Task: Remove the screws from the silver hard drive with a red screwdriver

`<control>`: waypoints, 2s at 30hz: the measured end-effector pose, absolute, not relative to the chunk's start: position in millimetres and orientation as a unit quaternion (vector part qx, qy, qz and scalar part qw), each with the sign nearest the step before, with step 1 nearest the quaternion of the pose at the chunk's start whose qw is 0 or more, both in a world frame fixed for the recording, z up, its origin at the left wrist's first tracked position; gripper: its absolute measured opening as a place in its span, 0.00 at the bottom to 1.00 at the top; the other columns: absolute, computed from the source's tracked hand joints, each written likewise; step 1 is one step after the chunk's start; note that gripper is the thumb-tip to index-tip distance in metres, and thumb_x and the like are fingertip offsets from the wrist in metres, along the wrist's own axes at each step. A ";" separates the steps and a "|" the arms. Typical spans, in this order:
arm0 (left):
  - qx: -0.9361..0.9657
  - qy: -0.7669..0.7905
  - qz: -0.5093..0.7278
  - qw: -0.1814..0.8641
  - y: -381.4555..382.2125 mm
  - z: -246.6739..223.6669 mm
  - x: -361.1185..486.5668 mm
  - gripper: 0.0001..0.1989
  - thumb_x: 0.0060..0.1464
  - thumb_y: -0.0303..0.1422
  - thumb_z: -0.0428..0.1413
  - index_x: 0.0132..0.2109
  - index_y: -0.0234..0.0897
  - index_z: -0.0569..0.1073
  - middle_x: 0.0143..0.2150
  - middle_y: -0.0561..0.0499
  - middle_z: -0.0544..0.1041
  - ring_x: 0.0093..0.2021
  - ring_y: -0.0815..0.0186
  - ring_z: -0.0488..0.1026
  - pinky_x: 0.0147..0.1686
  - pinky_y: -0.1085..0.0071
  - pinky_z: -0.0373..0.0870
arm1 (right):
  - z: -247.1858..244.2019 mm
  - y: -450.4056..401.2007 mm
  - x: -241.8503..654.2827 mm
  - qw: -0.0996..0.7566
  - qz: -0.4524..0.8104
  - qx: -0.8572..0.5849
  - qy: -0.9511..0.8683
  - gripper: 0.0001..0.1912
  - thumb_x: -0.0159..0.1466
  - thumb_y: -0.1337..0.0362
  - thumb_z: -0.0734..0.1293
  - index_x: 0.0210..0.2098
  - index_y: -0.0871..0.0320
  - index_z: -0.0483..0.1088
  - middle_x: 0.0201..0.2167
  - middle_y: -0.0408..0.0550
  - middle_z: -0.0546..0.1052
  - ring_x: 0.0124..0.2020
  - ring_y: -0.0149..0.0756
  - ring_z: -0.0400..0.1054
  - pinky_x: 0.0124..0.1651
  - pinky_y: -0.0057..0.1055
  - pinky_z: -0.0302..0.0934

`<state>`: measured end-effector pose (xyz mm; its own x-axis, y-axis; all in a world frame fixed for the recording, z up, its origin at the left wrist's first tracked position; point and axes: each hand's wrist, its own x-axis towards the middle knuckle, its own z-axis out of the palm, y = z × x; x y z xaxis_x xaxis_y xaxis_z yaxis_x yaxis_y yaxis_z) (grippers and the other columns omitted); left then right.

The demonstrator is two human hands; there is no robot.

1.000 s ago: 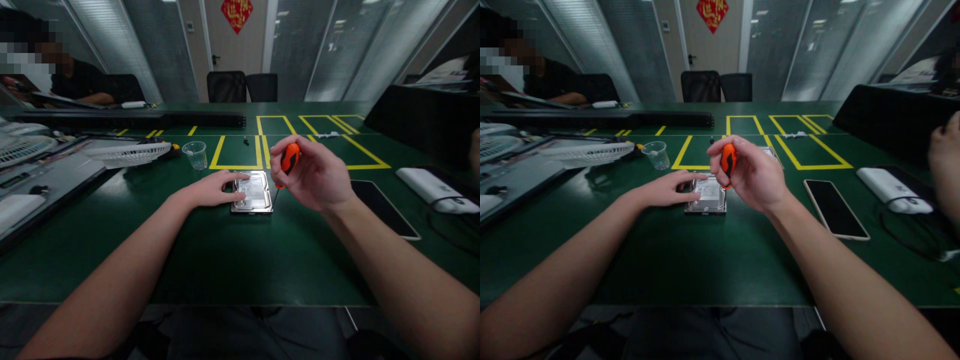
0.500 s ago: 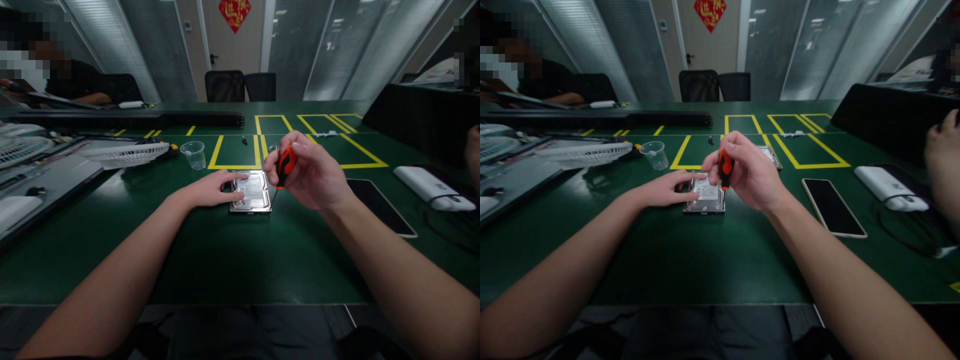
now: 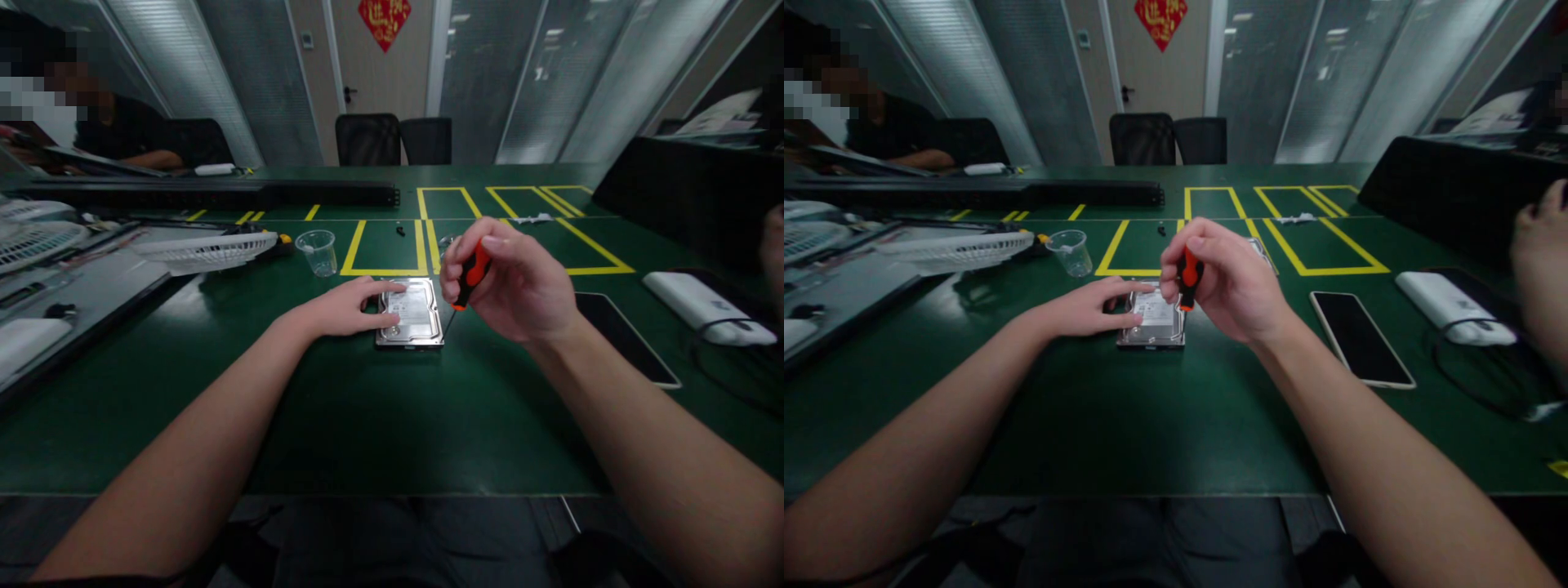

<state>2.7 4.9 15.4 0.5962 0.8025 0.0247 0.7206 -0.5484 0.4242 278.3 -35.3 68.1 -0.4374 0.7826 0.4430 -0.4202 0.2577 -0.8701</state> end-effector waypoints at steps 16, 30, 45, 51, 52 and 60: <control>0.871 0.438 0.100 0.201 6.7 14.7 0.7 0.39 0.67 0.60 0.58 0.78 0.52 0.66 0.65 0.39 0.75 0.54 0.51 0.75 0.54 0.59 0.69 | 70.0 -37.5 276.0 0.504 0.603 -0.146 -0.601 0.19 0.72 0.44 0.70 0.37 0.52 0.69 0.27 0.40 0.75 0.20 0.28 0.59 0.25 0.30 0.59; 0.864 0.446 0.100 0.210 3.9 17.5 2.8 0.39 0.66 0.58 0.59 0.77 0.51 0.67 0.66 0.39 0.75 0.57 0.49 0.75 0.58 0.57 0.69 | 68.1 -34.1 275.9 0.500 0.605 -0.148 -0.602 0.19 0.70 0.46 0.71 0.33 0.52 0.69 0.28 0.43 0.78 0.25 0.32 0.67 0.28 0.32 0.64; 0.868 0.440 0.104 0.207 5.4 14.7 1.6 0.39 0.66 0.59 0.59 0.78 0.51 0.66 0.64 0.40 0.76 0.56 0.51 0.75 0.56 0.58 0.70 | 69.4 -39.1 275.0 0.482 0.606 -0.168 -0.610 0.21 0.68 0.45 0.74 0.39 0.49 0.61 0.28 0.37 0.78 0.21 0.28 0.62 0.26 0.30 0.60; 0.865 0.445 0.099 0.208 3.9 16.8 2.6 0.39 0.67 0.58 0.59 0.78 0.50 0.66 0.65 0.39 0.75 0.57 0.50 0.75 0.55 0.59 0.70 | 70.7 -39.6 272.3 0.493 0.595 -0.154 -0.616 0.21 0.72 0.42 0.68 0.36 0.53 0.70 0.25 0.40 0.74 0.20 0.29 0.59 0.25 0.32 0.57; 0.866 0.445 0.099 0.208 3.7 17.1 3.0 0.39 0.67 0.58 0.59 0.78 0.50 0.66 0.65 0.39 0.75 0.56 0.51 0.75 0.55 0.59 0.70 | 70.8 -39.4 271.7 0.495 0.593 -0.156 -0.615 0.22 0.73 0.41 0.67 0.36 0.53 0.71 0.24 0.41 0.74 0.19 0.30 0.59 0.25 0.32 0.58; 0.862 0.449 0.100 0.213 3.5 17.4 3.4 0.39 0.66 0.58 0.59 0.78 0.50 0.67 0.64 0.39 0.75 0.55 0.50 0.75 0.54 0.59 0.70 | 67.8 -36.2 272.1 0.502 0.604 -0.153 -0.600 0.26 0.74 0.38 0.65 0.33 0.53 0.71 0.25 0.41 0.74 0.20 0.29 0.60 0.25 0.32 0.61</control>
